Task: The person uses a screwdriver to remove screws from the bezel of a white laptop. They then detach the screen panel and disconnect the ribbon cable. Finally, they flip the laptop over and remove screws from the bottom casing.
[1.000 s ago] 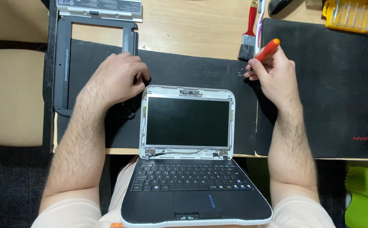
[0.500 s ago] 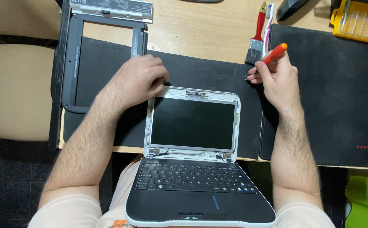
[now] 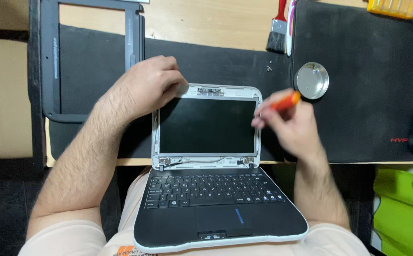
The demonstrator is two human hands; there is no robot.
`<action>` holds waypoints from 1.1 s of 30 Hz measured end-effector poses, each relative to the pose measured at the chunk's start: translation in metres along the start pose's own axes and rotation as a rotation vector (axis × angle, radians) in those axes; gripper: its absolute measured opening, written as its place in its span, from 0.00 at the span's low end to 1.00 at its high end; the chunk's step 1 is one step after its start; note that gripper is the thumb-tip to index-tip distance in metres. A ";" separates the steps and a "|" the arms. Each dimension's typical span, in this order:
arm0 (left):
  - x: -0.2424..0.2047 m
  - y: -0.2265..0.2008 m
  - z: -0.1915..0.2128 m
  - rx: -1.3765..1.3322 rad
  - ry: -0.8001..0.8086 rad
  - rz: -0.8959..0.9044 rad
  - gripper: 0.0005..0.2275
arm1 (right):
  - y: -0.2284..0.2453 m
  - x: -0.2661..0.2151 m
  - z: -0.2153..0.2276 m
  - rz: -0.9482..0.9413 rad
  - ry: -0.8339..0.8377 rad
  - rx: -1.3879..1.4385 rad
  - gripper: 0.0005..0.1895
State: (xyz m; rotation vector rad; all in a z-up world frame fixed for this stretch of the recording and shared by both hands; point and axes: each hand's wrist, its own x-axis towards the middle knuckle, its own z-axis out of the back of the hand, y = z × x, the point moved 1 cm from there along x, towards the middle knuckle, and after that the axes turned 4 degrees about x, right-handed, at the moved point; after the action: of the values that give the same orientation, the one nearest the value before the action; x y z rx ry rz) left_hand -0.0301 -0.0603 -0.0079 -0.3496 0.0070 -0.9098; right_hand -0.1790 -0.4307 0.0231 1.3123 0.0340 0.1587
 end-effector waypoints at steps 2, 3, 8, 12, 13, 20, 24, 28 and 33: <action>0.001 0.003 0.002 -0.041 0.007 -0.041 0.03 | 0.000 -0.040 -0.007 -0.104 -0.002 0.037 0.08; 0.002 0.004 0.002 -0.073 0.008 -0.083 0.04 | 0.000 -0.062 -0.011 -0.198 -0.005 0.074 0.08; 0.000 0.002 0.003 -0.047 0.038 -0.059 0.04 | -0.002 -0.107 -0.014 -0.110 -0.051 -0.154 0.14; 0.000 0.001 0.002 -0.007 0.013 -0.069 0.03 | -0.009 -0.123 -0.014 -0.099 -0.093 -0.151 0.15; -0.001 0.002 0.000 -0.010 0.014 -0.073 0.03 | -0.012 -0.125 -0.015 -0.102 -0.097 -0.153 0.15; -0.002 0.003 0.000 -0.033 -0.009 -0.073 0.06 | -0.024 -0.127 -0.020 -0.078 -0.207 -0.241 0.14; 0.000 0.001 0.003 -0.053 0.003 -0.046 0.06 | -0.029 -0.129 -0.022 -0.036 -0.228 -0.261 0.15; -0.001 0.002 0.002 -0.064 -0.016 -0.058 0.06 | -0.029 -0.128 -0.023 -0.063 -0.245 -0.243 0.15; -0.001 0.005 -0.003 -0.065 0.005 -0.023 0.05 | -0.030 -0.128 -0.020 -0.060 -0.210 -0.317 0.17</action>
State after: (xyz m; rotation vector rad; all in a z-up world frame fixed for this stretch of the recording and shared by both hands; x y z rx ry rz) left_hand -0.0277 -0.0575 -0.0119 -0.4091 0.0370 -0.9346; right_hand -0.3053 -0.4359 -0.0190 1.0041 -0.1260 -0.0256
